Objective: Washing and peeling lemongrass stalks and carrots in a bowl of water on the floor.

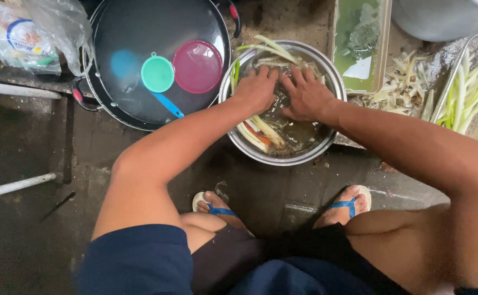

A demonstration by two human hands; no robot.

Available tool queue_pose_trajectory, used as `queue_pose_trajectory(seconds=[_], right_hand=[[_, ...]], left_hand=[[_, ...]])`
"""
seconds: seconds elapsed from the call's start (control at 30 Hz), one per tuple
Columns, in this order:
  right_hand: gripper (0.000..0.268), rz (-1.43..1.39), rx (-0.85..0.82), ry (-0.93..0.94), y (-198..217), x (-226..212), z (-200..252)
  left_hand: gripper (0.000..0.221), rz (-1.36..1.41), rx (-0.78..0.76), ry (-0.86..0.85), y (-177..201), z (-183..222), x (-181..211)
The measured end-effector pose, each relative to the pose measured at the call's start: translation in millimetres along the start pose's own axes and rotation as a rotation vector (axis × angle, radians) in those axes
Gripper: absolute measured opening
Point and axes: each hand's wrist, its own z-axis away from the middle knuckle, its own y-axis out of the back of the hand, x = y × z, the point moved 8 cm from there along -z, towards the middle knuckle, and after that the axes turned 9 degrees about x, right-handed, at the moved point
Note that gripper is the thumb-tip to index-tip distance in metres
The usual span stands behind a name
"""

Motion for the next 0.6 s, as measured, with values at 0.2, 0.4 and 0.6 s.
queue_pose_trajectory(seconds=[0.2, 0.4, 0.6], right_hand=[[0.037, -0.294, -0.087, -0.036, -28, 13, -12], [0.045, -0.376, -0.343, 0.023, -55, -5, 4], [0.034, -0.689, -0.231, -0.014, -21, -3, 19]], left_hand=[[0.061, 0.008, -0.110, -0.055, -1, -1, 6], [0.037, 0.344, -0.050, -0.123, 30, 19, -2], [0.031, 0.319, -0.133, -0.131, -5, 14, -11]])
